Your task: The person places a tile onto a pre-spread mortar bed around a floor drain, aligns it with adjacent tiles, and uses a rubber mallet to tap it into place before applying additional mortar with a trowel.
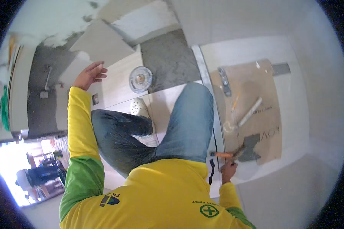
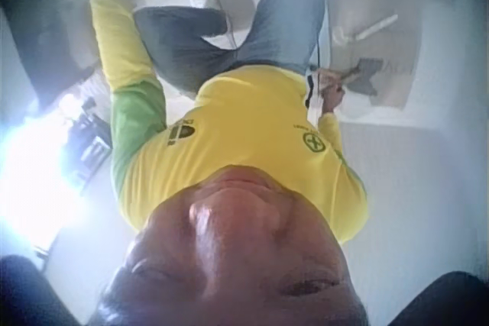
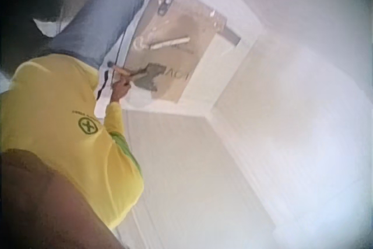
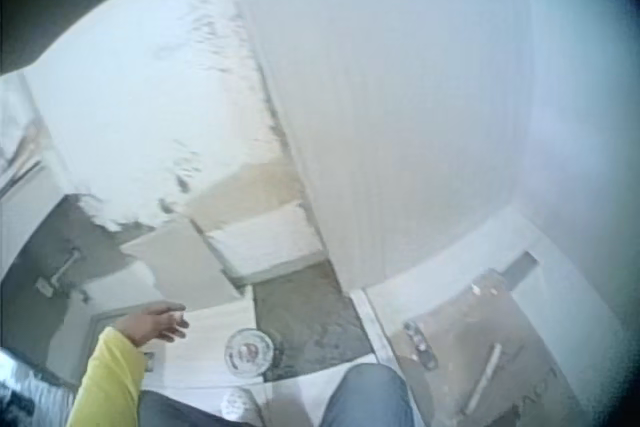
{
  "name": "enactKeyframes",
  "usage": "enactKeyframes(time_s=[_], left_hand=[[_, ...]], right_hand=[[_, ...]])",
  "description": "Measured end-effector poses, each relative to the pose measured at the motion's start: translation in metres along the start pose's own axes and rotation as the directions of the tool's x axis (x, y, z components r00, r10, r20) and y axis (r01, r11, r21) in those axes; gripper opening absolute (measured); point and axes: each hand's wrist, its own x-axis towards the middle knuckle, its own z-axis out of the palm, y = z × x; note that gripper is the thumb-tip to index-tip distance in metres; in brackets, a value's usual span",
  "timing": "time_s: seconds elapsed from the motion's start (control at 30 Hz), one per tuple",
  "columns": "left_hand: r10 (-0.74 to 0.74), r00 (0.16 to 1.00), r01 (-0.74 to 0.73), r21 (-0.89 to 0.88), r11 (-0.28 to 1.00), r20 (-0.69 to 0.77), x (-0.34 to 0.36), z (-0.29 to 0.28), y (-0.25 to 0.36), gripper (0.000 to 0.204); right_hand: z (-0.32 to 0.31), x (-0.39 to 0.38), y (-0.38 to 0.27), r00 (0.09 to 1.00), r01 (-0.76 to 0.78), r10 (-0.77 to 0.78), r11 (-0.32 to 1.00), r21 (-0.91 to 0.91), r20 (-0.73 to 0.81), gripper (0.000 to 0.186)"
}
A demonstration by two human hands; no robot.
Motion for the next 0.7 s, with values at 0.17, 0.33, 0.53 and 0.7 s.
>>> enactKeyframes(time_s=[0.17,0.33,0.53,0.7], left_hand=[[-0.102,0.987,0.077,-0.187,0.979,-0.123,-0.006,-0.059,-0.03,0.055],[-0.198,0.963,0.139,-0.291,0.947,-0.183,0.025,-0.093,-0.071,0.055],[-0.184,0.914,0.092,-0.256,0.962,-0.362,0.135,-0.123,-0.113,0.064],[0.316,0.735,0.028,0.493,0.87,-0.6,0.243,-0.181,-0.118,0.073]], right_hand=[[-0.02,0.009,-0.019,0.989,0.146,-0.142,0.979,-0.139,0.039,0.042],[-0.022,0.062,-0.078,0.921,0.369,-0.387,0.905,-0.212,-0.049,0.043],[0.005,0.073,-0.252,0.838,0.543,-0.542,0.817,0.194,-0.063,0.044],[0.042,0.02,-0.365,0.806,0.396,-0.49,0.864,0.312,0.334,0.041]])
